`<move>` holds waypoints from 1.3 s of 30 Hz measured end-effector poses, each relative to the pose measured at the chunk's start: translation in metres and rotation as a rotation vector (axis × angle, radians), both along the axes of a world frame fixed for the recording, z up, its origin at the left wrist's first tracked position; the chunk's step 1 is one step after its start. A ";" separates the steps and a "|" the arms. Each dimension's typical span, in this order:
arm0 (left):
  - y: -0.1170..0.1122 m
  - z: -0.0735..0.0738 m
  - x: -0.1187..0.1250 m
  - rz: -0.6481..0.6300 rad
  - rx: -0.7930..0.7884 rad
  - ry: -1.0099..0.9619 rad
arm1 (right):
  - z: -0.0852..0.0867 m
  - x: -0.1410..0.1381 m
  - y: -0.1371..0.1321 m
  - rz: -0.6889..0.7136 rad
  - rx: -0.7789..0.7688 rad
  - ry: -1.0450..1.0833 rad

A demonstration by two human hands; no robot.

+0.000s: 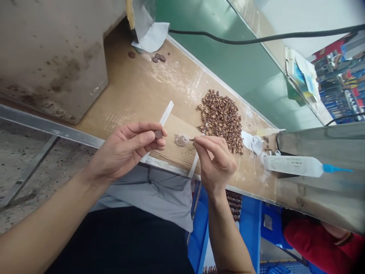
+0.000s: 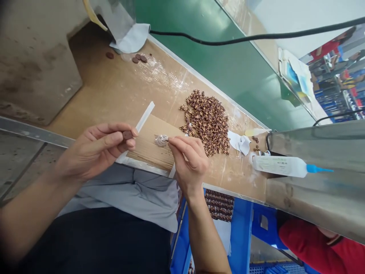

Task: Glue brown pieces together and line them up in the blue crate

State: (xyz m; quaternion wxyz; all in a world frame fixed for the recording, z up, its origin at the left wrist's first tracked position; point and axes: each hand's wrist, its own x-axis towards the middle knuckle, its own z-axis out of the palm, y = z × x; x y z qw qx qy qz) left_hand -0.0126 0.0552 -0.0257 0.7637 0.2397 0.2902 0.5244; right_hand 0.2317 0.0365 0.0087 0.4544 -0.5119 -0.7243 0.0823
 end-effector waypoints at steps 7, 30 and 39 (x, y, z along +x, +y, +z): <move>0.000 0.002 0.000 -0.033 0.017 -0.052 | -0.006 -0.006 0.005 -0.004 0.034 -0.146; -0.002 0.002 0.000 -0.064 0.003 -0.118 | -0.005 -0.008 0.004 0.016 0.065 -0.219; -0.002 0.003 0.000 -0.058 0.028 -0.082 | -0.005 -0.007 0.004 0.029 0.100 -0.245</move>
